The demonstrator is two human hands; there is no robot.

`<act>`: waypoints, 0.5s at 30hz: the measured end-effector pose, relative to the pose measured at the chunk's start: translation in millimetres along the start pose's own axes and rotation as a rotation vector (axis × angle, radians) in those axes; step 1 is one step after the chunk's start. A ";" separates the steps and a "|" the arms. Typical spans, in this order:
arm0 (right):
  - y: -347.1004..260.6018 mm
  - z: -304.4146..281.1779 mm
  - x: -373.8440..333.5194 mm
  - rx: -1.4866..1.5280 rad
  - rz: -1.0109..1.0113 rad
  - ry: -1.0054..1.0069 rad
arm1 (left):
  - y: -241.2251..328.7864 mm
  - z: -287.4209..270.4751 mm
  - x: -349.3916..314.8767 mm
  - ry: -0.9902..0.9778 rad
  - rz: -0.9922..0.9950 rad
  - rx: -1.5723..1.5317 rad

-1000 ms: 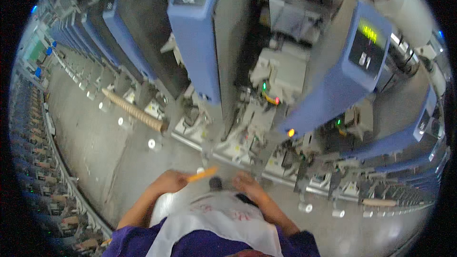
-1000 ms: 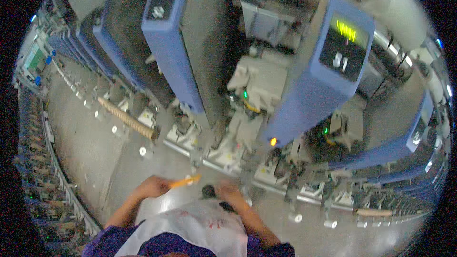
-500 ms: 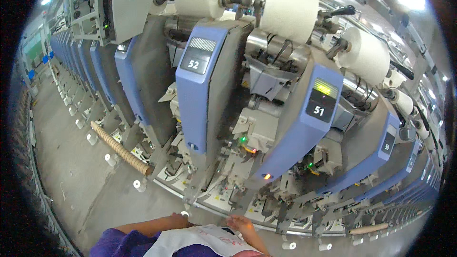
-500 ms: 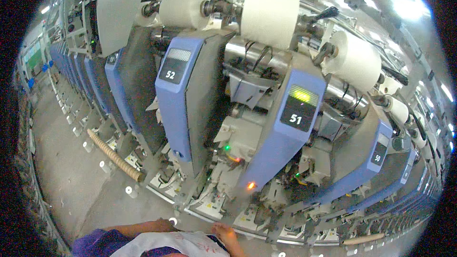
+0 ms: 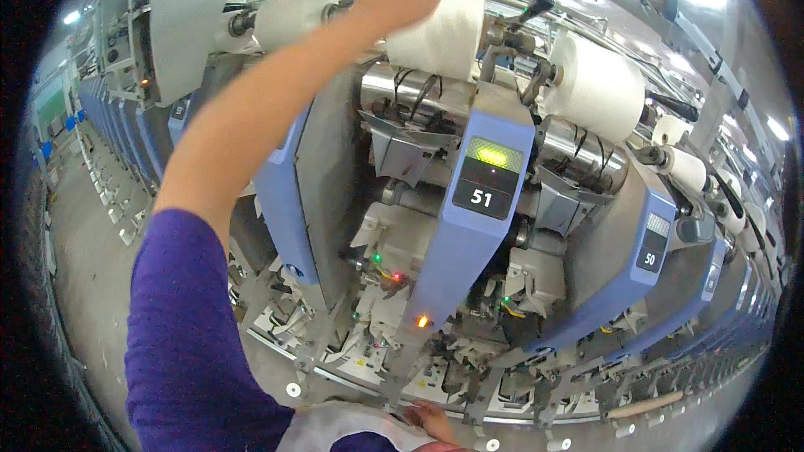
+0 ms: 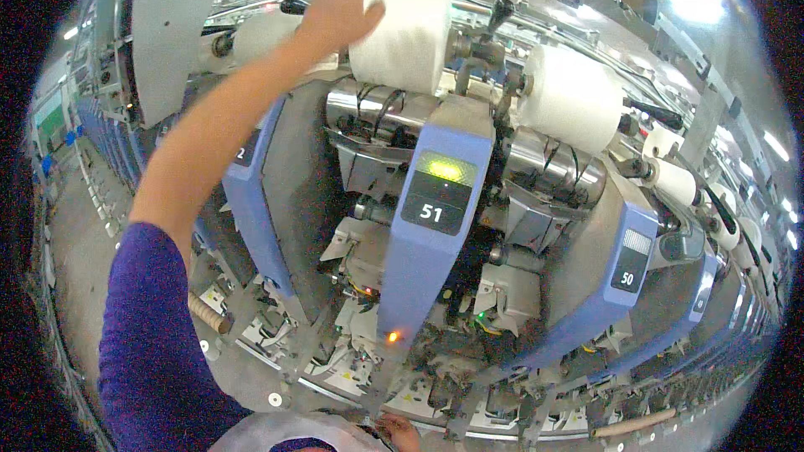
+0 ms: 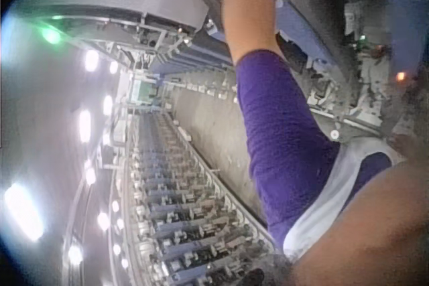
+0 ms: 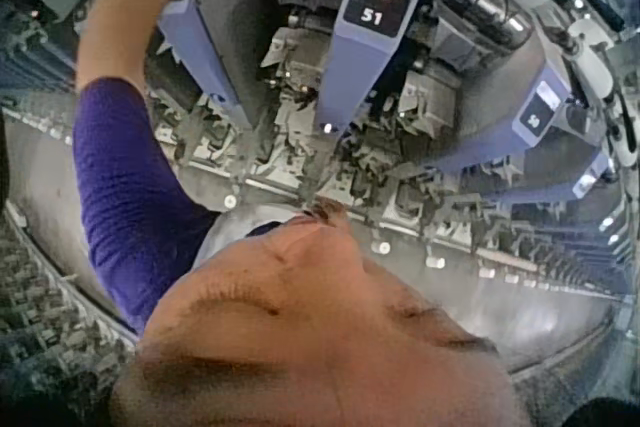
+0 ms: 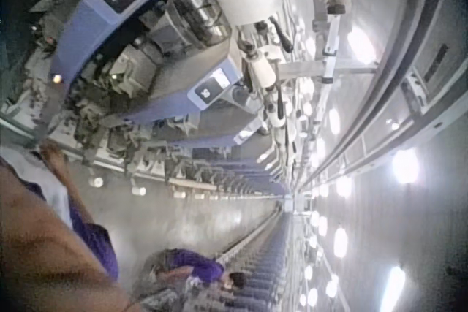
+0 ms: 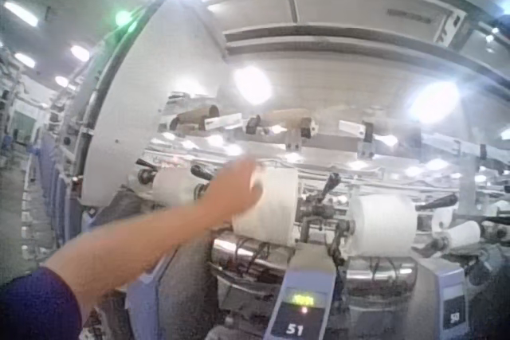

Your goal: The person walks between rows of textile machines, removes empty spools, and installs new spools onto the machines. They also collect used spools from baskets and place them on rotating racks.

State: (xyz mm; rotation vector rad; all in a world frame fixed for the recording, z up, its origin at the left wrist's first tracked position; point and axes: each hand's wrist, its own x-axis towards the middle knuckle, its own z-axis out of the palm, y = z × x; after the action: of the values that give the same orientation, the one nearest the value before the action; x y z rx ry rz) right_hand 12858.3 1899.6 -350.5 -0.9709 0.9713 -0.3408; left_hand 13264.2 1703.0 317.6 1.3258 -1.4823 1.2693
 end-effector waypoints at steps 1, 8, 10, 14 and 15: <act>8.1 -4.6 0.0 -0.007 -0.001 0.026 | -12.0 14.5 27.1 -0.048 -0.168 -0.077; 21.4 4.0 -17.9 -0.513 -0.479 0.154 | -77.7 70.7 149.4 0.085 -0.043 0.247; 9.2 6.8 -19.0 -0.700 -0.547 0.189 | -84.2 76.1 159.8 0.275 -0.005 0.402; -25.3 15.4 -15.2 -0.011 -0.101 0.325 | -84.0 87.9 162.8 0.238 -0.102 0.314; -32.2 17.0 -14.9 0.021 -0.086 0.345 | -84.7 92.8 161.1 0.338 -0.143 0.330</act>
State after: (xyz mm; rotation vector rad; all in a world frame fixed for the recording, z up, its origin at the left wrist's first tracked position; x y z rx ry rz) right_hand 12869.1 1900.5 -312.6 -0.9535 1.2371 -0.6038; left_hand 13327.0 1579.4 467.7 1.3149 -0.9574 1.5995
